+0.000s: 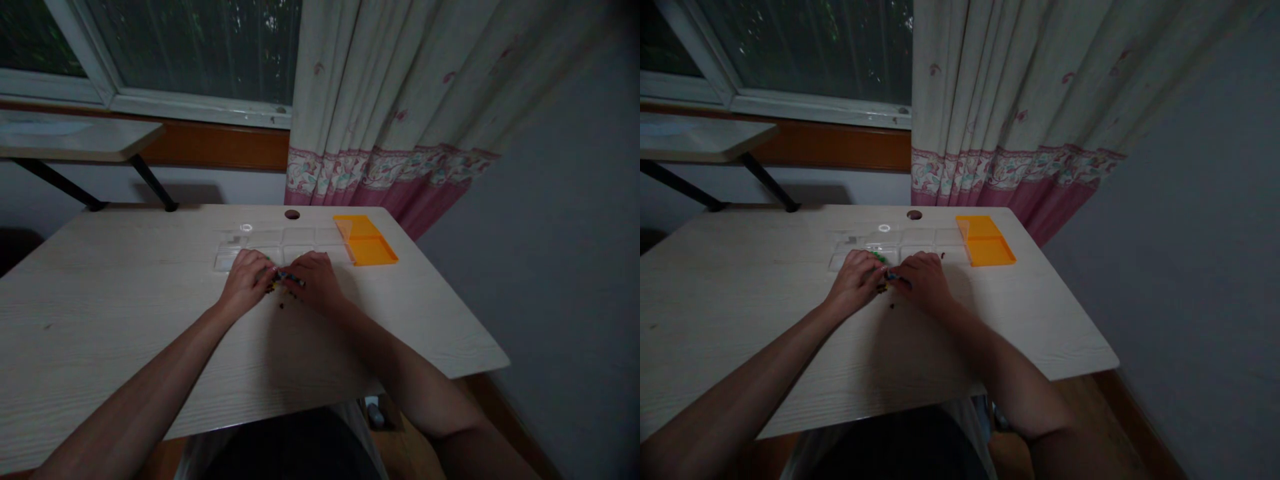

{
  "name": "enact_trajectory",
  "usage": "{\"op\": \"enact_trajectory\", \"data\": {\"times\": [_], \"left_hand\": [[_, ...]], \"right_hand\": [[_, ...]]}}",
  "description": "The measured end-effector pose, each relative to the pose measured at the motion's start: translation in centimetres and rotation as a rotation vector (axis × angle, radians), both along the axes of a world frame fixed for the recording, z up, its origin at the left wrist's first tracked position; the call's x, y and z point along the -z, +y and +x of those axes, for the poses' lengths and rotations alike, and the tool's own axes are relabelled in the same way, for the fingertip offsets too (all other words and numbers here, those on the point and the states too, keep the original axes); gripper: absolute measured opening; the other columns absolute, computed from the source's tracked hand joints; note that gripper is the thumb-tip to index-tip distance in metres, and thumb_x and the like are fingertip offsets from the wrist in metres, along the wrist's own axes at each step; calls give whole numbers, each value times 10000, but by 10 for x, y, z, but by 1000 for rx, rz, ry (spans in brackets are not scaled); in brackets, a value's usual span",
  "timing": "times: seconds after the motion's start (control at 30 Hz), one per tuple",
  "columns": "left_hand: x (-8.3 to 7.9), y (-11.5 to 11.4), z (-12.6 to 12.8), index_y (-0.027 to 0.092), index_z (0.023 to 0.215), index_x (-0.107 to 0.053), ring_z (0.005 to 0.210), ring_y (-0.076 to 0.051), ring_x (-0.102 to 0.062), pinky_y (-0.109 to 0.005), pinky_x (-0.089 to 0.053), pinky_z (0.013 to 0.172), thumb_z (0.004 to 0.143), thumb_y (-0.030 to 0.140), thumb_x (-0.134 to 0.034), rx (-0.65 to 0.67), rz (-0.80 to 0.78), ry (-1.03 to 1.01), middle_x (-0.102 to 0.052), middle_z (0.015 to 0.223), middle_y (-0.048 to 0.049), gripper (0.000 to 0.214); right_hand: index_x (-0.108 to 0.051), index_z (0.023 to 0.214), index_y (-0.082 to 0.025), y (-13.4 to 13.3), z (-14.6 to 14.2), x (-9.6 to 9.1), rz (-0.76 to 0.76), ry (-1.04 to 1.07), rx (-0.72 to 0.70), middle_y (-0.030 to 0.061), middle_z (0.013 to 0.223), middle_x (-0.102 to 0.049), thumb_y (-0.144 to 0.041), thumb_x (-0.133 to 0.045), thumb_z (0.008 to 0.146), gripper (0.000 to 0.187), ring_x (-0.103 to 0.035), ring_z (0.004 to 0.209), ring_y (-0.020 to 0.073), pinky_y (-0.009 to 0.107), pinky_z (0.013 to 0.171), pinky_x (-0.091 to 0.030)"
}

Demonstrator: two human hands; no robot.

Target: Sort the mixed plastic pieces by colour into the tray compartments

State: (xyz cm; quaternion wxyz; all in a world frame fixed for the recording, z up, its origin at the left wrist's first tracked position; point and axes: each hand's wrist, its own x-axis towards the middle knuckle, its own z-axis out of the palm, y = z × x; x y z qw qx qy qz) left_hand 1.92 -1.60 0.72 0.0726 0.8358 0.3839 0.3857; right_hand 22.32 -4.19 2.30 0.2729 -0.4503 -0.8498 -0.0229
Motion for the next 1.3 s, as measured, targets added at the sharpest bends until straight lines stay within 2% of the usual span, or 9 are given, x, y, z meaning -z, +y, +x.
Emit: {"op": "enact_trajectory", "data": {"times": [0.2, 0.37, 0.67, 0.9, 1.0, 1.3], "left_hand": [[3, 0, 2, 193, 860, -628, 915, -206, -516, -386, -410, 881, 967, 354, -501, 16, -8, -3, -598, 871, -51, 231], [5, 0, 2, 196, 881, -633, 922, -207, -511, -385, -409, 877, 970, 360, -491, 14, -24, 7, -601, 876, -49, 235], [1, -1, 2, 195, 885, -642, 926, -210, -511, -399, -413, 888, 976, 363, -473, 32, -52, -1, -616, 886, -58, 255], [1, -2, 2, 186, 905, -653, 924, -210, -513, -390, -412, 880, 979, 339, -461, 45, -17, 24, -618, 894, -64, 257], [1, -1, 0, 182, 941, -664, 929, -217, -510, -397, -408, 885, 977, 324, -462, 35, 1, 72, -621, 910, -70, 250], [3, -3, -3, 220, 989, -689, 1009, -263, -498, -421, -399, 872, 883, 389, -621, 35, 10, 277, -615, 1020, -78, 211]], "right_hand": [[-762, 957, -247, 3, -3, 7, -19, 71, 25, 30, 920, -739, -358, -669, 881, 164, -592, 904, 184, 338, 860, -350], [-765, 962, -236, 7, -2, 8, -62, 146, 10, 26, 855, -745, -335, -644, 898, 169, -612, 827, 161, 303, 809, -382], [-754, 1005, -254, 9, -1, 5, -167, 173, 27, 12, 921, -752, -346, -605, 920, 195, -624, 863, 152, 291, 833, -402], [-766, 921, -231, 9, -2, -2, -233, 253, 38, 6, 857, -756, -293, -651, 892, 134, -624, 810, 142, 285, 831, -408], [-764, 920, -236, 10, 4, -5, -200, 257, 108, 6, 882, -755, -301, -651, 894, 133, -619, 852, 149, 290, 838, -388], [-761, 930, -257, 31, 45, -3, -75, 117, 502, 37, 976, -727, -353, -592, 922, 194, -533, 1003, 209, 349, 873, -289]]}}
